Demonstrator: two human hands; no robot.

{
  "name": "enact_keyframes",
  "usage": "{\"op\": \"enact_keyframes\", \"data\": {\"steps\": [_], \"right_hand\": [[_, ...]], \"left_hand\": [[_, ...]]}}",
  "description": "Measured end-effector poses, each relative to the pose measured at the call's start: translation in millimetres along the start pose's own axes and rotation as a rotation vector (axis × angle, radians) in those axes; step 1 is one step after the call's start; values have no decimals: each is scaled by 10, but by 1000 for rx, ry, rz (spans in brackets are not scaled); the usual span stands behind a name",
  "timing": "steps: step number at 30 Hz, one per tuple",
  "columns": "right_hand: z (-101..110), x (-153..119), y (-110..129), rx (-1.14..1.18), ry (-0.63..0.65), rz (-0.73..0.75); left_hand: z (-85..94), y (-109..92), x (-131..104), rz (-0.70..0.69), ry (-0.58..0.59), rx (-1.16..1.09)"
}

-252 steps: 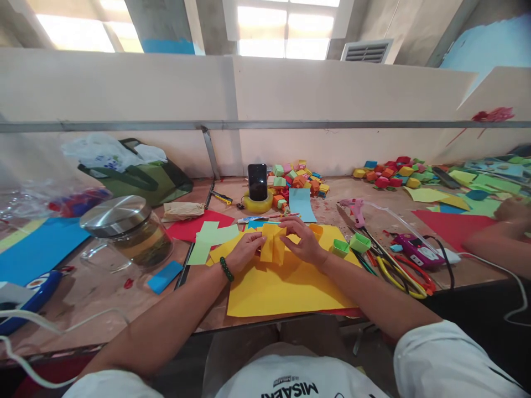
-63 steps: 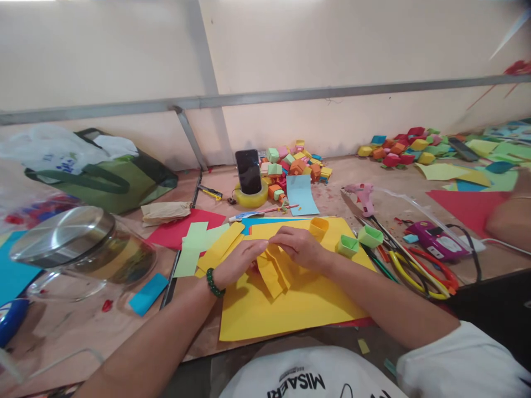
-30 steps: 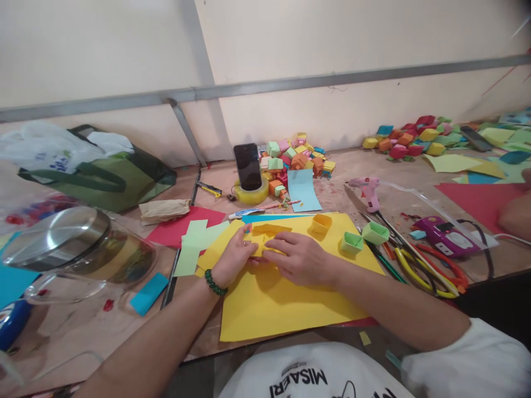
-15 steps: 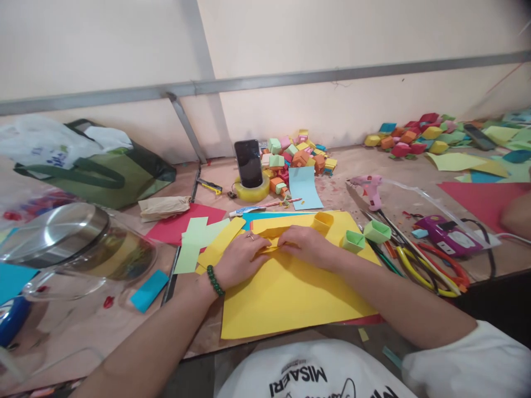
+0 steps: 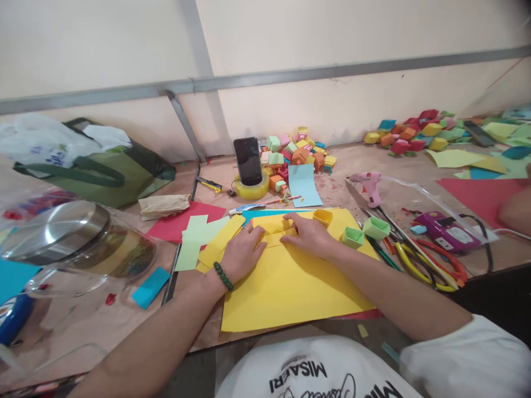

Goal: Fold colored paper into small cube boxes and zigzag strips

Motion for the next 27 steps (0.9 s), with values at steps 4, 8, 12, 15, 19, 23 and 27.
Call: {"op": "enact_keyframes", "data": {"steps": [4, 8, 12, 15, 19, 23, 27], "right_hand": [[16, -51, 60, -37, 1, 32], [38, -52, 64, -64, 25, 39], [32, -10, 3, -57, 87, 72], [11, 44, -94, -18, 112, 79], [14, 60, -151, 41, 131, 110], [45, -5, -90, 54, 179, 131], [155, 2, -14, 74, 41, 96]], "left_hand": [[-74, -239, -2, -249, 65, 56], [-95, -344, 11, -301, 173, 136], [-22, -413, 4, -309, 242, 132], [7, -420, -35, -287, 300, 153], [40, -435, -85, -260, 335, 150], [46, -446, -122, -253, 361, 139], [64, -416, -129, -268, 280, 66]]}}
Point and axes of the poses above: each hand's wrist, its own x-axis towards the middle knuckle, its own z-axis out of the back of the hand, y = z × x, the point moved 9 cm from there along x, towards the middle knuckle, and after that the axes turned 15 degrees about -z, right-handed, at the moved point
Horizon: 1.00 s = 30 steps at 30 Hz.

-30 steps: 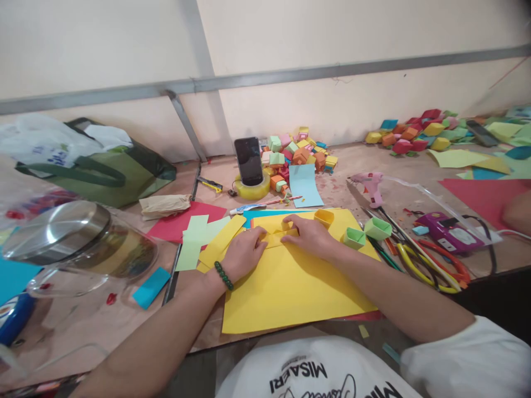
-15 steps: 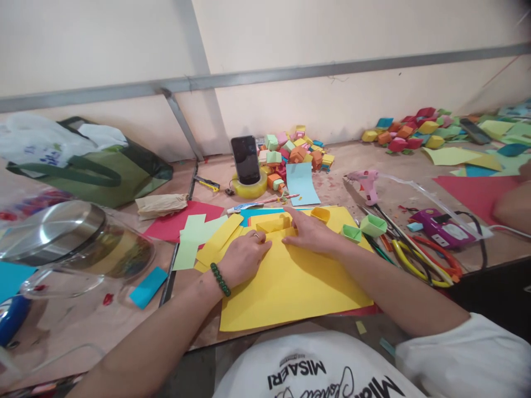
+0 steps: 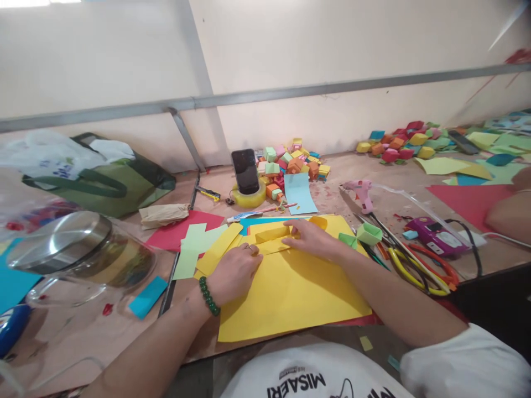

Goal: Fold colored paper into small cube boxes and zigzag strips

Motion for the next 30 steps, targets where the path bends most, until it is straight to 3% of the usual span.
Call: {"op": "enact_keyframes", "data": {"steps": [2, 5, 8, 11, 16, 20, 26, 30], "right_hand": [[39, 10, 50, 47, -90, 20], [123, -44, 134, 286, -205, 123], [158, -142, 151, 556, -221, 161], [132, -261, 250, 558, -205, 192], [0, -305, 394, 462, -100, 214], [-74, -218, 354, 527, -62, 177], [-51, -293, 380, 440, -162, 190], [-3, -350, 421, 413, -193, 232]], "left_hand": [[51, 124, -28, 61, -147, -74], [136, 500, -180, 323, -497, -275], [15, 741, -257, 479, -736, -689], [-168, 660, -121, 465, -730, -1144], [-192, 489, -75, 486, -759, -1367], [-212, 424, -33, 433, -670, -1303], [-120, 435, -107, 471, -727, -838], [-58, 445, -133, 458, -838, -945]]}}
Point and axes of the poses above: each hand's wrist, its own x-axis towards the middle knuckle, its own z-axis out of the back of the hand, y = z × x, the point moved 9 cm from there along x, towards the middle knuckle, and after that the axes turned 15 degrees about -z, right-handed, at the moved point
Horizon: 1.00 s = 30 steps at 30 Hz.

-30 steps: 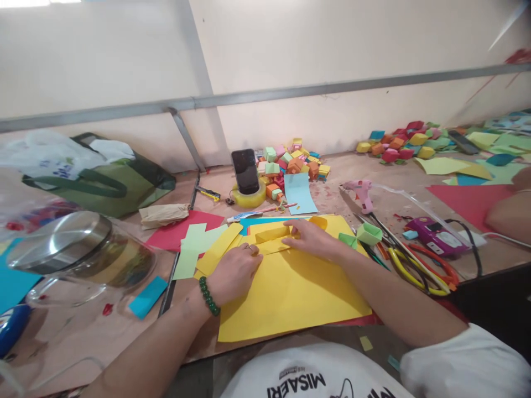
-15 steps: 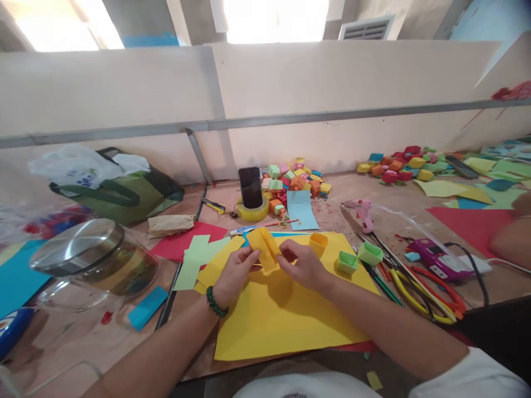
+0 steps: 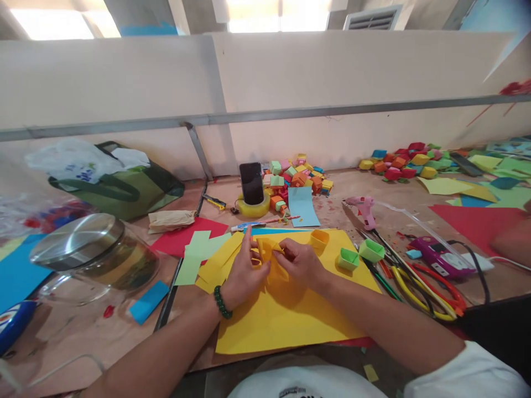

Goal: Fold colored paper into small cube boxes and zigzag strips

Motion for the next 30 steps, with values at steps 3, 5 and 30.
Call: {"op": "enact_keyframes", "data": {"steps": [3, 5, 30], "right_hand": [[-13, 46, -70, 73, 42, -23], [-31, 83, -132, 104, 70, -34], [345, 327, -372, 355, 133, -233]], "left_hand": [[-21, 44, 17, 122, -3, -222], [-75, 72, 8, 207, 19, -356], [198, 141, 156, 124, 4, -256]]}}
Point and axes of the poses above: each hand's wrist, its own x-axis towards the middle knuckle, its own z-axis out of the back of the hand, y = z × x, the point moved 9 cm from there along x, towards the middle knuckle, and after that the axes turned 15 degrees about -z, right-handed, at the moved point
